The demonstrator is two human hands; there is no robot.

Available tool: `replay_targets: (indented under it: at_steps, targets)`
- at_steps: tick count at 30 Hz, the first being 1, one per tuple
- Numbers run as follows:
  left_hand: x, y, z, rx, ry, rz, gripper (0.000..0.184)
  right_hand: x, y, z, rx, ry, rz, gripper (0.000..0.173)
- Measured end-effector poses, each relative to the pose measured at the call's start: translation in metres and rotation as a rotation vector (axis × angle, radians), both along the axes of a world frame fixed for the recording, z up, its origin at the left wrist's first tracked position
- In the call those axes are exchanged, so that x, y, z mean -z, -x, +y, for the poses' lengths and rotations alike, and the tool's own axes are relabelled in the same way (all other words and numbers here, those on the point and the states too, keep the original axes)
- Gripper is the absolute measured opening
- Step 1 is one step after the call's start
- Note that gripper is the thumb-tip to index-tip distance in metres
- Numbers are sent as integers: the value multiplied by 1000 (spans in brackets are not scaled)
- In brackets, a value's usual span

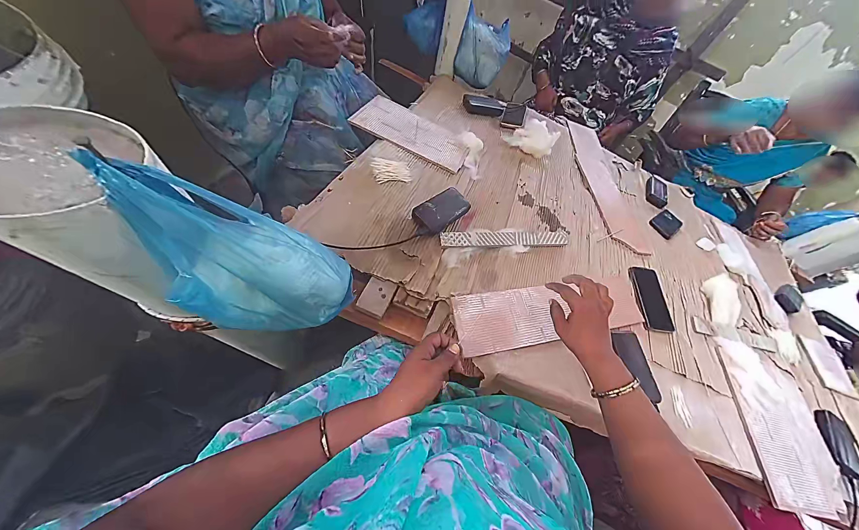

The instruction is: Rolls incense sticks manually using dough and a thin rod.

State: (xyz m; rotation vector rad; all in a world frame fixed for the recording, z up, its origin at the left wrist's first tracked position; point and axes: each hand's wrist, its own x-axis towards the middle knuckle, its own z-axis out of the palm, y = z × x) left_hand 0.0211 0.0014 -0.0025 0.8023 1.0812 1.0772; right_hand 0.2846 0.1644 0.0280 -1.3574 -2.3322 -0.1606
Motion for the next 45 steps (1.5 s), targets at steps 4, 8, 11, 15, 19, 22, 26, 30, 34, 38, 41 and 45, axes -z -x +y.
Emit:
replay_targets:
  at_steps: [4,8,11,15,19,22,26,30,34,38,41,45]
  targets:
    - [-10,6,-1,-24,54,-105,9,6,32,66,31,106,-92,43]
    - [-9,8,-2,31,74,-157,9,24,44,112,-8,128,-24,39]
    - [-6,9,2,55,104,-183,8,33,54,126,5,169,58,23]
    - [-4,10,4,66,122,-179,9,39,65,129,65,163,118,13]
    - [0,7,6,90,140,-169,7,41,70,123,117,191,71,17]
    - [2,4,5,109,170,-150,7,39,70,115,110,260,12,17]
    - [2,3,4,122,178,-134,8,23,64,100,59,439,-88,15]
    - [1,0,1,139,179,-131,8,21,57,90,48,389,31,17]
    - [-3,-3,-1,167,207,-121,7,18,64,97,138,351,143,45]
    - [-1,-2,-1,173,192,-109,7,21,78,100,177,366,89,45]
    - [3,0,1,184,186,-78,8,27,86,101,217,336,32,29]
    - [2,1,2,210,183,-62,8,26,87,98,244,298,15,17]
